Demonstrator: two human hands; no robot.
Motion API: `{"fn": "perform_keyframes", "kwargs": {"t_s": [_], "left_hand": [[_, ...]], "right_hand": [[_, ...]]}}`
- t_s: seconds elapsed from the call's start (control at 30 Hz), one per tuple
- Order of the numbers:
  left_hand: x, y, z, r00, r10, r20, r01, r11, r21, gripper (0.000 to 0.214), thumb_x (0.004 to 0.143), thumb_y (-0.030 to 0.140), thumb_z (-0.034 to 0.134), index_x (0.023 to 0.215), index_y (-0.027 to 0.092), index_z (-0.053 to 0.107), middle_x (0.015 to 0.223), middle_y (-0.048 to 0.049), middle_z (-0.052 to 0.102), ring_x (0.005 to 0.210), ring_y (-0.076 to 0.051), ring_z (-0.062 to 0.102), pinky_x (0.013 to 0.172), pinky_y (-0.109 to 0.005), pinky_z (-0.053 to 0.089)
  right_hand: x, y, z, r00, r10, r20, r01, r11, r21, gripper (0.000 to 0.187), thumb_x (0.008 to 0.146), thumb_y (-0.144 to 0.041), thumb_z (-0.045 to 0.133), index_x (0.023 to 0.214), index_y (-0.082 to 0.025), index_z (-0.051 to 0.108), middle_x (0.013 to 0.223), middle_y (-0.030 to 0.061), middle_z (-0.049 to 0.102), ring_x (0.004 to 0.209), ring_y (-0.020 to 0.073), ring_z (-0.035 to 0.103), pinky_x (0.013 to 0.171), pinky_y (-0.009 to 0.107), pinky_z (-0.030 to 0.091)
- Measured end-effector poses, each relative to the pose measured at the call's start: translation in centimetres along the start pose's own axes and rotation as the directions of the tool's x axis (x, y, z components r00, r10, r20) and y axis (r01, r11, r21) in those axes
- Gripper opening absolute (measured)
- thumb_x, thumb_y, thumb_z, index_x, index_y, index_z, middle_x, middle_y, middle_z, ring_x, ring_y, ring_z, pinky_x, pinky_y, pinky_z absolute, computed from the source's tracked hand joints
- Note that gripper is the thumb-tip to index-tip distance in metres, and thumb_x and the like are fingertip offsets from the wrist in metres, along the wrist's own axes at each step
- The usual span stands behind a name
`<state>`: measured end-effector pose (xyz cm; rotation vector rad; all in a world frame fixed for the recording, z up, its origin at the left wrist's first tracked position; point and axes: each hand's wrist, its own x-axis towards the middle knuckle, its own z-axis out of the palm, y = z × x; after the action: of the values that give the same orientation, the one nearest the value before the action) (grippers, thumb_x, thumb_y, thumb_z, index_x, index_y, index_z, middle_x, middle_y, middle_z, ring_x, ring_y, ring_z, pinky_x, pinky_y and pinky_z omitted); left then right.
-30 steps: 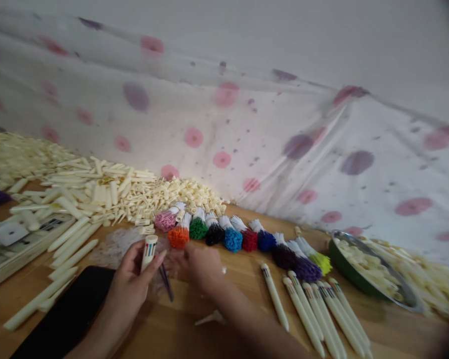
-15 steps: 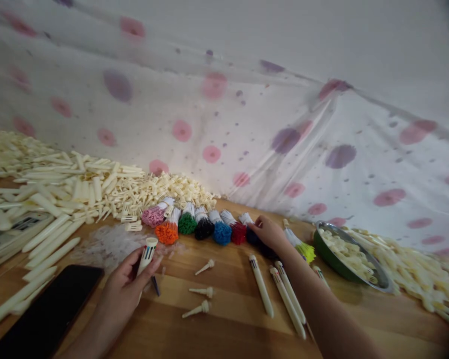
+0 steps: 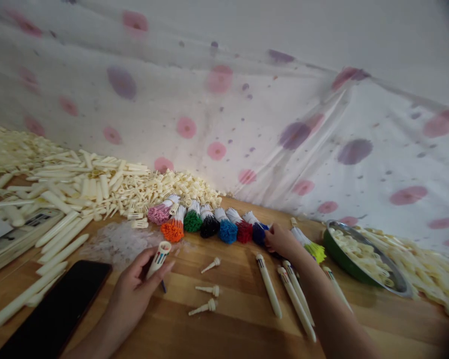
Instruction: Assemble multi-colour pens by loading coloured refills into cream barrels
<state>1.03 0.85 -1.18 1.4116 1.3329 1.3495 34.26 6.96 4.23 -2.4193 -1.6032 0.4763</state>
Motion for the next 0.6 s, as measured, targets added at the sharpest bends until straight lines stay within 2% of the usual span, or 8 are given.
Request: {"fn": "perform_keyframes", "kwargs": {"t_s": [0.1,0.17,0.2,0.23,0.3,0.37,0.47,0.6], "left_hand": [[-0.2,0.2,-0.1,0.996,0.085,0.028,-0.085,0.996,0.032,0.016,0.072,0.032,0.066,0.086,0.023,0.066,0.085,-0.0017,0.071,0.083,-0.022,0.066,0.077,-0.029,0.051],[-0.3,0.2,-0.3,0.982,0.172,0.077,-0.179,0.981,0.081,0.011,0.073,0.028,0.064,0.083,0.024,0.068,0.085,-0.0018,0.070,0.083,-0.021,0.066,0.079,-0.029,0.050],[-0.3,0.2,-0.5,0.966,0.236,0.106,-0.247,0.962,0.114,0.012,0.074,0.024,0.061,0.084,0.025,0.068,0.086,-0.0017,0.070,0.085,-0.021,0.065,0.080,-0.029,0.049],[-0.3,0.2,-0.6,0.944,0.303,0.133,-0.321,0.936,0.145,0.016,0.076,0.019,0.058,0.086,0.026,0.068,0.088,-0.0012,0.070,0.086,-0.020,0.065,0.081,-0.028,0.049],[-0.3,0.3,-0.9,0.889,0.422,0.179,-0.453,0.871,0.192,0.026,0.077,0.012,0.053,0.092,0.028,0.066,0.090,-0.0002,0.068,0.087,-0.018,0.064,0.080,-0.026,0.049],[-0.5,0.5,-1.0,0.855,0.478,0.200,-0.515,0.828,0.221,0.033,0.079,0.009,0.051,0.101,0.030,0.063,0.094,-0.0005,0.066,0.089,-0.018,0.063,0.081,-0.025,0.049],[-0.7,0.8,-1.0,0.816,0.506,0.279,-0.572,0.779,0.258,0.040,0.082,0.008,0.049,0.114,0.030,0.058,0.102,-0.0030,0.062,0.096,-0.019,0.060,0.082,-0.027,0.049],[-0.9,1.1,-0.8,0.782,0.528,0.331,-0.615,0.739,0.273,0.046,0.083,0.006,0.045,0.120,0.032,0.055,0.102,-0.0037,0.059,0.097,-0.019,0.058,0.082,-0.028,0.048]], "right_hand": [[-3.6,-0.2,-1.2,0.998,-0.064,0.026,0.061,0.992,0.114,0.021,0.091,-0.028,0.043,0.076,-0.016,0.053,0.078,0.0105,0.066,0.068,0.0174,0.062,0.056,0.027,0.047],[-6.7,-1.0,-1.8,0.981,-0.174,0.084,0.150,0.961,0.231,0.025,0.091,-0.035,0.040,0.073,-0.019,0.048,0.079,0.0070,0.068,0.070,0.0157,0.063,0.055,0.024,0.046],[-8.4,-1.6,-1.9,0.955,-0.258,0.147,0.201,0.926,0.320,0.027,0.089,-0.041,0.042,0.072,-0.020,0.046,0.075,0.0047,0.068,0.065,0.0138,0.062,0.053,0.022,0.046],[-9.9,-2.2,-1.9,0.875,-0.403,0.267,0.225,0.829,0.513,0.029,0.087,-0.046,0.045,0.072,-0.020,0.045,0.068,0.0043,0.068,0.055,0.0122,0.059,0.049,0.022,0.043],[-12.5,-3.6,-1.4,0.730,-0.568,0.380,0.115,0.650,0.751,0.033,0.082,-0.050,0.050,0.070,-0.021,0.041,0.057,0.0019,0.065,0.042,0.0087,0.051,0.041,0.019,0.035],[-14.0,-4.8,-0.6,0.664,-0.636,0.393,0.025,0.545,0.838,0.032,0.081,-0.047,0.053,0.069,-0.020,0.040,0.050,-0.0005,0.061,0.039,0.0064,0.046,0.039,0.016,0.030],[-14.3,-5.7,0.4,0.636,-0.659,0.402,-0.029,0.500,0.866,0.028,0.082,-0.040,0.054,0.069,-0.020,0.040,0.048,-0.0024,0.059,0.036,0.0040,0.042,0.037,0.014,0.026],[-13.1,-5.9,0.5,0.651,-0.638,0.412,-0.024,0.525,0.851,0.026,0.078,-0.038,0.056,0.066,-0.019,0.041,0.045,-0.0031,0.058,0.035,0.0046,0.045,0.035,0.014,0.026]]}}
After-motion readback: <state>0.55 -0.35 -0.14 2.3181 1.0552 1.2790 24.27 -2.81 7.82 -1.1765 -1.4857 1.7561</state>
